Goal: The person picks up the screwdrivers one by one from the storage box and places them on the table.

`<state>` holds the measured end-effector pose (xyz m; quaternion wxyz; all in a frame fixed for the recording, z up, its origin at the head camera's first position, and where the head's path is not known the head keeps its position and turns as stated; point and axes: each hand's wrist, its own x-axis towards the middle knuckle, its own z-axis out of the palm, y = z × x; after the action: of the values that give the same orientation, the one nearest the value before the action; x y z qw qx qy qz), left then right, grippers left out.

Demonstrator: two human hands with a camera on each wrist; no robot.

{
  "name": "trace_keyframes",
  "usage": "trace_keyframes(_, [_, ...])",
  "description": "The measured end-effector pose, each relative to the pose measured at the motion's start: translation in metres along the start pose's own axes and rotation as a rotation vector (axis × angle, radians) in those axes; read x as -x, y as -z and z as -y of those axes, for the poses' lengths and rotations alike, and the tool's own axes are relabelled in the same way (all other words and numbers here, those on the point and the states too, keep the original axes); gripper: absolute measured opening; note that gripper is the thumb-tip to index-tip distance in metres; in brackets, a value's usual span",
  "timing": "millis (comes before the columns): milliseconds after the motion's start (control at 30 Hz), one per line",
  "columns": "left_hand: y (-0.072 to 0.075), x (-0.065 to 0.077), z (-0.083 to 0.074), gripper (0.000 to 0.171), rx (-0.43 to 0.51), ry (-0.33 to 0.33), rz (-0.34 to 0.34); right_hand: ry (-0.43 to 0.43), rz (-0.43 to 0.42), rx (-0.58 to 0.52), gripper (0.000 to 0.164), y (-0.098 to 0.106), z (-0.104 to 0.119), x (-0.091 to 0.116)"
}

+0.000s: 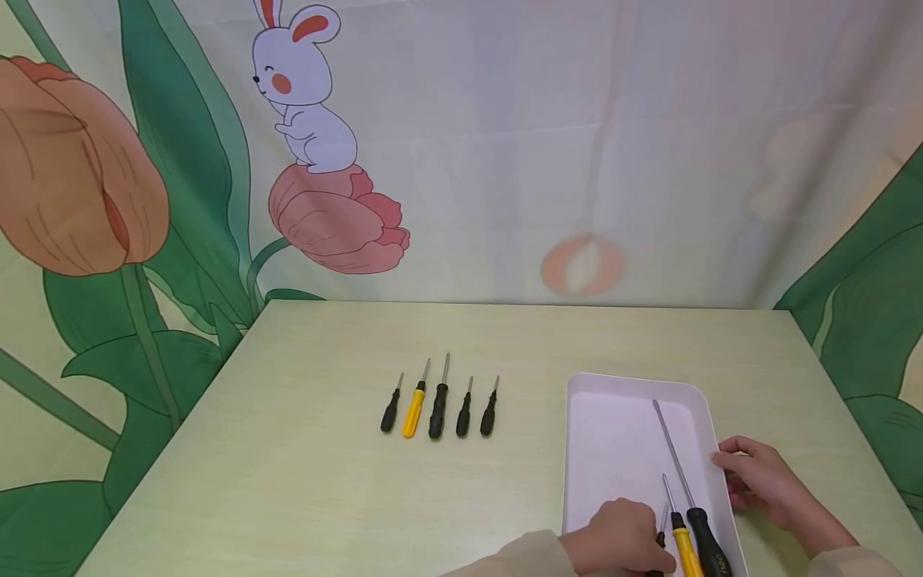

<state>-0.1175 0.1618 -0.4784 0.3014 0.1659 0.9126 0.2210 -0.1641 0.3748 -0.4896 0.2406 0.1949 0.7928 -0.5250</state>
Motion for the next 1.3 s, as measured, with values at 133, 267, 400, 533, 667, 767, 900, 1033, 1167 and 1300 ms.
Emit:
trace_keyframes(133, [0.004,-0.001,0.002,0.039,-0.059,-0.022,0.0,-0.009,0.003,0.002,0.038,0.0,0.001,0.0])
trace_keyframes(267, [0.01,-0.003,0.002,0.039,-0.133,-0.034,0.013,-0.017,0.003,-0.002,0.039,0.0,0.001,0.0])
trace_keyframes(400, [0.016,-0.005,0.001,0.04,-0.191,0.004,0.0,-0.008,0.005,-0.006,0.037,0.0,0.001,0.0])
trace_keyframes(533, [0.023,-0.004,0.001,0.041,-0.225,0.033,-0.042,0.002,0.001,-0.002,0.037,0.0,0.0,0.001])
trace_keyframes(667, [0.029,-0.002,0.003,0.041,-0.225,0.037,-0.072,0.005,-0.001,0.005,0.039,0.0,0.001,0.001])
trace_keyframes(767, [0.034,-0.001,0.004,0.04,-0.198,0.024,-0.081,-0.001,0.0,0.009,0.04,0.0,0.001,0.001])
trace_keyframes(900, [0.04,-0.002,0.006,0.037,-0.164,-0.024,-0.109,-0.007,0.0,0.015,0.04,0.0,0.001,0.001])
trace_keyframes(1033, [0.045,-0.001,0.009,0.028,-0.129,-0.063,-0.15,-0.002,-0.002,0.027,0.041,-0.001,0.001,0.0])
trace_keyframes(1167, [0.052,0.0,0.011,0.022,-0.065,-0.075,-0.172,-0.006,-0.006,0.035,0.044,0.0,0.0,0.0])
trace_keyframes(1300, [0.059,0.0,0.013,0.02,-0.017,-0.094,-0.193,-0.005,-0.008,0.035,0.044,0.0,-0.001,-0.001])
